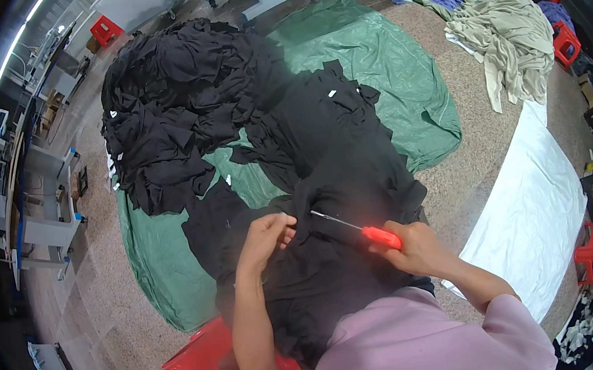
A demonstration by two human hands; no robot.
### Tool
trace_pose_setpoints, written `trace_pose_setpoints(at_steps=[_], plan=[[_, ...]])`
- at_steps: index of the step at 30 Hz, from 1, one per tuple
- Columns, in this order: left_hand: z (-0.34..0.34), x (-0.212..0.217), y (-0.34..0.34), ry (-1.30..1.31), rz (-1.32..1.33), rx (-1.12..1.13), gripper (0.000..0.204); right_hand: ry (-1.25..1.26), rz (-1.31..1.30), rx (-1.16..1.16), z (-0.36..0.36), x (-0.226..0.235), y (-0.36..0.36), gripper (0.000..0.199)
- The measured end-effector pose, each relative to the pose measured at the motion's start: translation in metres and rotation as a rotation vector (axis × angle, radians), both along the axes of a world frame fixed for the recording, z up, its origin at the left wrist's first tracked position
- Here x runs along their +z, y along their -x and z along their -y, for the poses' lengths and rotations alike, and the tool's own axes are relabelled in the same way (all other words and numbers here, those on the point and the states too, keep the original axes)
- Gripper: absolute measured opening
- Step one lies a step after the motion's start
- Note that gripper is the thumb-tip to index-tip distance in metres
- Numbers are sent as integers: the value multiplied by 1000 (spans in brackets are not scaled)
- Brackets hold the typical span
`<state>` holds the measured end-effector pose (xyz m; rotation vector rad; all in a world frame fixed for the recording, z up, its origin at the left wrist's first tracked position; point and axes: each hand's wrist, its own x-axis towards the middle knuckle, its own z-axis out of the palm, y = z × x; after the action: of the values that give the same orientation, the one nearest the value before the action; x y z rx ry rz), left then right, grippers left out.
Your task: Trimming excess material from pieces of black fabric using scissors.
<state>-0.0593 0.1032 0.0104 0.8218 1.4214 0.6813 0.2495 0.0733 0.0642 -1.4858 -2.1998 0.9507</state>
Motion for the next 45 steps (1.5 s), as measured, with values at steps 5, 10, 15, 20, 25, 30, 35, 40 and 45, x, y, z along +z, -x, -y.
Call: trace_pose_setpoints(at_steps=[5, 10, 15, 20, 25, 30, 35, 40, 45], plan=[[10, 0, -4, -112, 92, -191, 23, 16, 0, 19, 0, 4, 2, 35], [19, 4, 2, -158, 102, -183, 24, 46, 29, 36, 4, 11, 1, 35], [25, -7, 12, -179, 235, 59, 16, 58, 35, 138, 2, 20, 3, 36], [29, -18, 14, -190, 250, 207, 15, 70, 58, 232, 3, 29, 9, 37], [30, -20, 12, -251, 299, 243, 14, 22, 68, 215, 1, 28, 14, 37], [30, -15, 17, -176, 370, 204, 18, 31, 38, 140, 1, 20, 15, 36], [32, -12, 12, -229, 365, 180, 24, 36, 34, 120, 3, 19, 12, 36], [34, -10, 11, -228, 329, 169, 23, 68, 55, 155, 8, 18, 12, 37], [36, -20, 16, -257, 352, 204, 20, 43, 59, 185, 8, 16, 14, 38]])
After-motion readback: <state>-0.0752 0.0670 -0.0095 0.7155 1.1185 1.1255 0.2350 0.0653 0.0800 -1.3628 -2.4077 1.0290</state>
